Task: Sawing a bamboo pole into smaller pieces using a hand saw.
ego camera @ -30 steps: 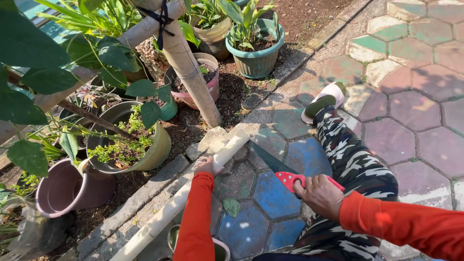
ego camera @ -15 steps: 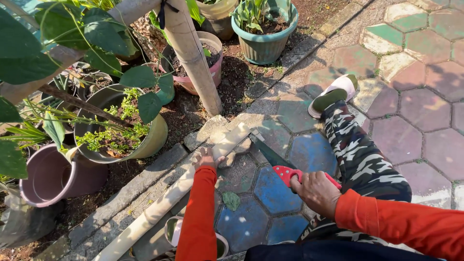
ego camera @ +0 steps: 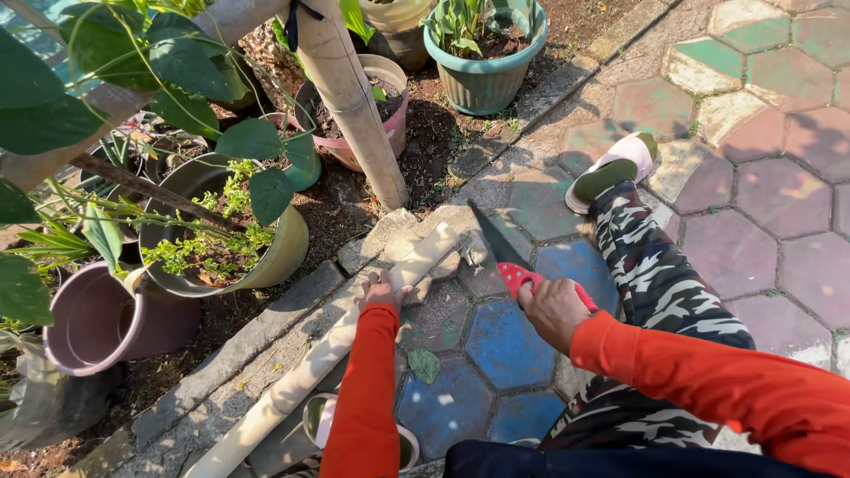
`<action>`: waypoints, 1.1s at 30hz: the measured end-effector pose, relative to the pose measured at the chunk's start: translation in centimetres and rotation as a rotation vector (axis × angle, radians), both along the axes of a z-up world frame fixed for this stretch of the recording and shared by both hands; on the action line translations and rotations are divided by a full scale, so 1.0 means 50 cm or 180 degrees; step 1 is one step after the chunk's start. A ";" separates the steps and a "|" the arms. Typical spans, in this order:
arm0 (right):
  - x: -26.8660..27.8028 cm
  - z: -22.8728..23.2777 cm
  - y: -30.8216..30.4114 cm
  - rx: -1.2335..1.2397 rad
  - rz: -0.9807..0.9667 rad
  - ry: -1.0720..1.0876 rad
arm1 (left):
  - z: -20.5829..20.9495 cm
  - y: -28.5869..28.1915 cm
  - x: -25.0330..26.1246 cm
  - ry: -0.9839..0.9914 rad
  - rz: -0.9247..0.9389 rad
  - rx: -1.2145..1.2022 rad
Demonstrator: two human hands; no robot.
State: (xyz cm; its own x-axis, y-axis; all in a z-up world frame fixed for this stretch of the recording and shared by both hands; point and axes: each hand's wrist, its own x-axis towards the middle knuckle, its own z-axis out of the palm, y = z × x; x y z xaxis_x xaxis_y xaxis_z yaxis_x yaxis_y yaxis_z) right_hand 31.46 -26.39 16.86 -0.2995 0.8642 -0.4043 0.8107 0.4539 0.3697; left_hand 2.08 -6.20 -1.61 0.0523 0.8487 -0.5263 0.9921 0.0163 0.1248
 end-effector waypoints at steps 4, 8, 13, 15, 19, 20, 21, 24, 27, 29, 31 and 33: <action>0.020 0.060 0.053 0.0524 -0.0444 -0.0138 | 0.048 0.048 0.012 0.0103 -0.0085 0.0132; 0.056 0.132 0.001 0.0986 -0.0785 0.0586 | 0.016 0.015 -0.003 0.0127 -0.0146 0.0000; 0.113 0.178 -0.062 0.1058 -0.1841 0.2075 | 0.061 0.003 0.011 0.0082 -0.0058 -0.0027; 0.119 0.189 -0.092 0.0842 -0.2406 0.2398 | 0.079 -0.017 0.030 0.0082 -0.0071 0.0026; 0.142 0.118 -0.119 0.0554 -0.3914 0.4842 | 0.021 -0.004 0.105 -0.0231 -0.0813 0.1120; 0.155 0.088 -0.119 0.0488 -0.4252 0.5656 | 0.007 0.006 0.137 -0.0416 -0.1183 0.1508; 0.153 0.075 -0.117 0.0532 -0.4289 0.5667 | -0.008 0.001 0.160 -0.0424 -0.1234 0.1505; 0.150 0.033 -0.102 0.0801 -0.4203 0.6200 | -0.051 -0.003 0.243 -0.0885 -0.2408 0.2002; 0.161 -0.001 -0.076 0.1058 -0.4381 0.6931 | -0.054 0.012 0.360 -0.0749 -0.2152 0.0643; 0.159 -0.032 -0.065 0.1113 -0.4569 0.7134 | -0.022 0.010 0.400 -0.0237 -0.1322 0.0010; 0.169 -0.040 -0.068 0.1134 -0.4534 0.7157 | -0.092 0.029 0.421 -0.0353 -0.1262 0.0111; 0.168 -0.044 -0.071 0.1034 -0.4482 0.7174 | -0.175 0.043 0.420 -0.0453 -0.1115 0.0188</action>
State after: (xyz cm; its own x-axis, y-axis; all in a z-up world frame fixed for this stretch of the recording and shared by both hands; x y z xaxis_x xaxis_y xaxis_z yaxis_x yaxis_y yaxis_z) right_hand 39.88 -29.93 14.64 0.5267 0.7609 -0.3790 -0.4128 -0.1608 -0.8965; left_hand 23.08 -4.08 -10.37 0.4137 0.7950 -0.4437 0.9089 -0.3321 0.2523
